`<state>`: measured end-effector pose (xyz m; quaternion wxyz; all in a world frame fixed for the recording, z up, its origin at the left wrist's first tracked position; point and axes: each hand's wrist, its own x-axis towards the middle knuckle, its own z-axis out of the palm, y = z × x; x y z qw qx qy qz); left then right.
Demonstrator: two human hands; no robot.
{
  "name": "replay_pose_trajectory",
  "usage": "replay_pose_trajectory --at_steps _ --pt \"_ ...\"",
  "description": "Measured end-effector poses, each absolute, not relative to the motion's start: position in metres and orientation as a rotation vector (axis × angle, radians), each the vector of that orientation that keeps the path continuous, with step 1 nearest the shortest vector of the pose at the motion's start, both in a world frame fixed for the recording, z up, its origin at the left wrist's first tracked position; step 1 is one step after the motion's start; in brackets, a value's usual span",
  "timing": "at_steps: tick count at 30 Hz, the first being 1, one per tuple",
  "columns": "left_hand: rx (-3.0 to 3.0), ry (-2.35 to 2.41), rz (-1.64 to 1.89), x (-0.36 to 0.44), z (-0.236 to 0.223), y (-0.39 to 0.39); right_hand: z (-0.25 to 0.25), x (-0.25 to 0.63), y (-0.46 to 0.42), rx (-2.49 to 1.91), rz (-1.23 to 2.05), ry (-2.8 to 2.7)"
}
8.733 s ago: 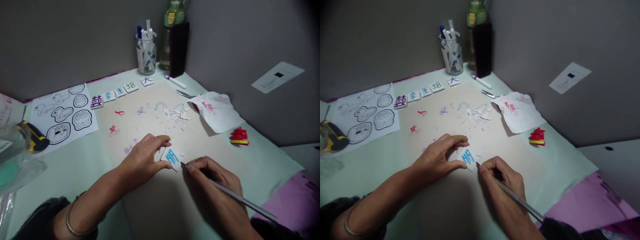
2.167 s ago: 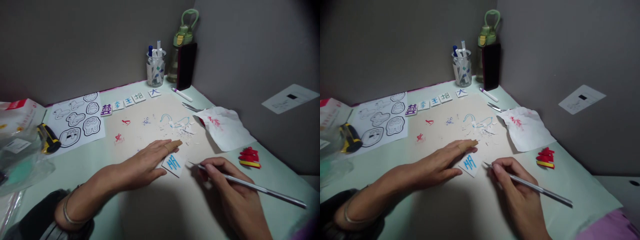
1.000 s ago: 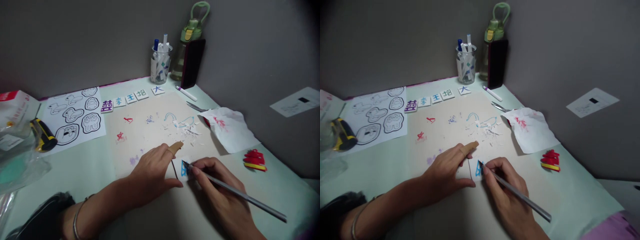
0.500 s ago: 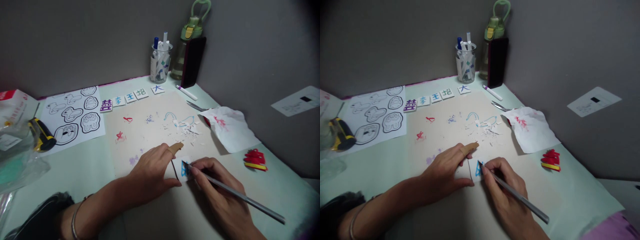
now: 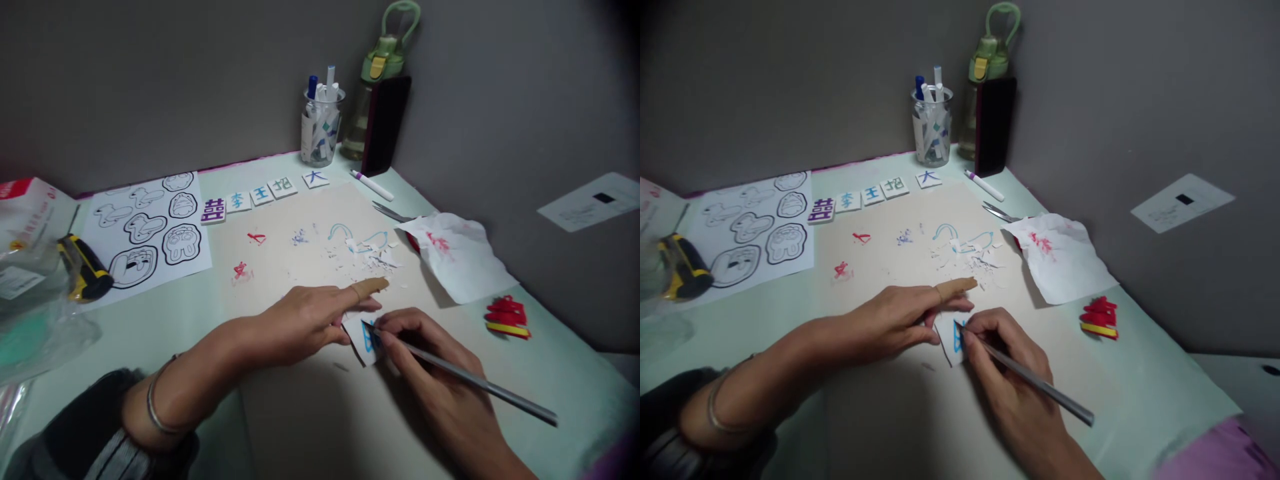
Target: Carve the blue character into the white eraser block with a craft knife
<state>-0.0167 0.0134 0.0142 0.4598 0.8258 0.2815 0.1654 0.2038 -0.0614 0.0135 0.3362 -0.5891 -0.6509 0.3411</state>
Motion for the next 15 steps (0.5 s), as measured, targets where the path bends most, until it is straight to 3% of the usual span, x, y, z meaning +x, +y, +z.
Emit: replay_pose_trajectory --at_steps 15 --pt "1.965 0.695 0.371 -0.0120 0.0164 0.0228 0.0145 0.2007 -0.0602 -1.362 0.849 -1.730"
